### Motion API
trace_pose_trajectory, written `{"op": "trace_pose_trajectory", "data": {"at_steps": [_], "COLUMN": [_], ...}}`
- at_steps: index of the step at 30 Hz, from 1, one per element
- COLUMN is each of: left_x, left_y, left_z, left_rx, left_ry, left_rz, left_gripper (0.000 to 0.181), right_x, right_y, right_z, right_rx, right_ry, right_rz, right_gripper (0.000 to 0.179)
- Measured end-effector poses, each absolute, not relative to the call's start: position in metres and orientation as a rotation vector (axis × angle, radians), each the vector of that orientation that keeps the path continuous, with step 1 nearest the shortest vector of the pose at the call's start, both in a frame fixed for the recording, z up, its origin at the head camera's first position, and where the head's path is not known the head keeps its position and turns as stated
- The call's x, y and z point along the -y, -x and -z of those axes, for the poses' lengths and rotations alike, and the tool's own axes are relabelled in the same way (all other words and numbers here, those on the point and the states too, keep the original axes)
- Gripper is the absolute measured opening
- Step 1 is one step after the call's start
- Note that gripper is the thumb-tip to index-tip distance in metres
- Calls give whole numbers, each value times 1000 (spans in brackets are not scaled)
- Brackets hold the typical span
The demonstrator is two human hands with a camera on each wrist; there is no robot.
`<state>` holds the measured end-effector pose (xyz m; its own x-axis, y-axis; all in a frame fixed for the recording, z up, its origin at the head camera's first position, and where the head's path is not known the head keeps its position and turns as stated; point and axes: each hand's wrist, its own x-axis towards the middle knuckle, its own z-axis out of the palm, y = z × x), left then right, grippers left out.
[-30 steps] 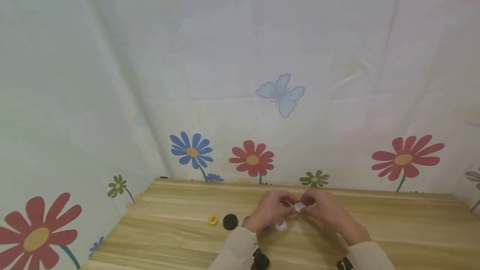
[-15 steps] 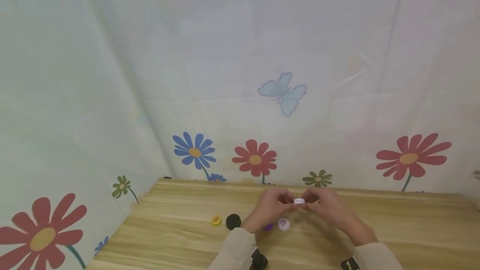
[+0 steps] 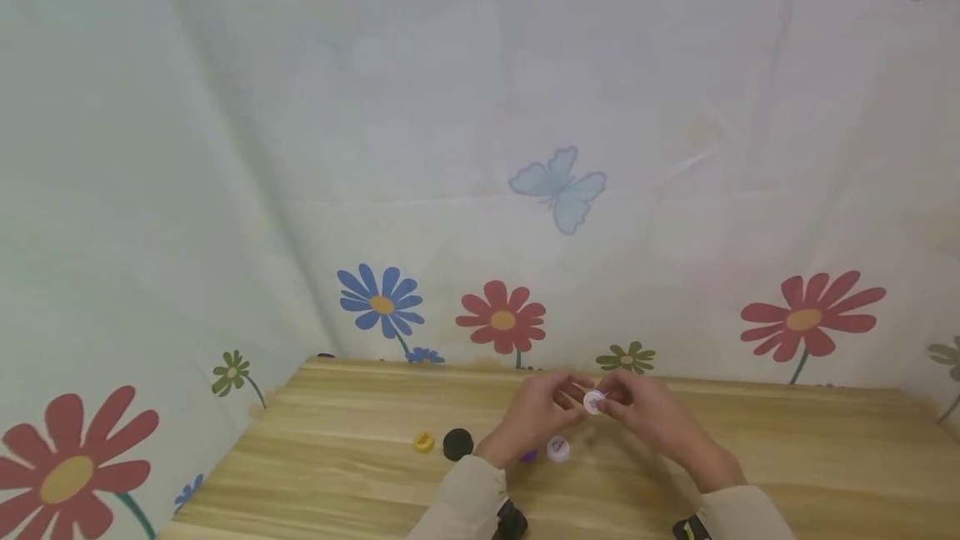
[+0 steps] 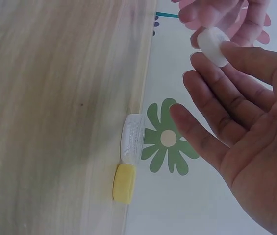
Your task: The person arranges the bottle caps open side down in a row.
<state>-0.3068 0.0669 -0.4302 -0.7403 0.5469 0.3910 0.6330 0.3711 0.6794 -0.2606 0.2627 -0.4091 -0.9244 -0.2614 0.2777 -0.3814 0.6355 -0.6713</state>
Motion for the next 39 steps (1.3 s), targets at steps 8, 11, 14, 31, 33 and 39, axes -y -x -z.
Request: {"op": "trace_pose_trajectory", "data": {"at_steps": [8,11,14,31,33,39], "left_x": [-65,-67,-68,-65,-65,-61], "left_y": [303,303,303,305,305,303], "left_z": [433,434,434,430,430,430], "left_rx": [2563,2552,2564,2630,2635,2670], "left_ry": [1055,1070,1061,1045,1051,1078], "left_rz": [1188,1132,1088,1151,1143,1152], "left_gripper": [29,27,25,20,20,18], "right_x": [-260,-262,-263,-266,-266,-266], "right_y": [257,256,256,257,257,257], "right_z": [410,410,410,405,406,409], "right_rx": [2690,2684,2703,2702,2706,2707], "right_ry": [-566,-581,-582,-697,-701,-731], "right_rz": [-1261,-1272,-1251,-1195,-1197,-1218], "right_gripper": [25,23,21,22,21,19]}}
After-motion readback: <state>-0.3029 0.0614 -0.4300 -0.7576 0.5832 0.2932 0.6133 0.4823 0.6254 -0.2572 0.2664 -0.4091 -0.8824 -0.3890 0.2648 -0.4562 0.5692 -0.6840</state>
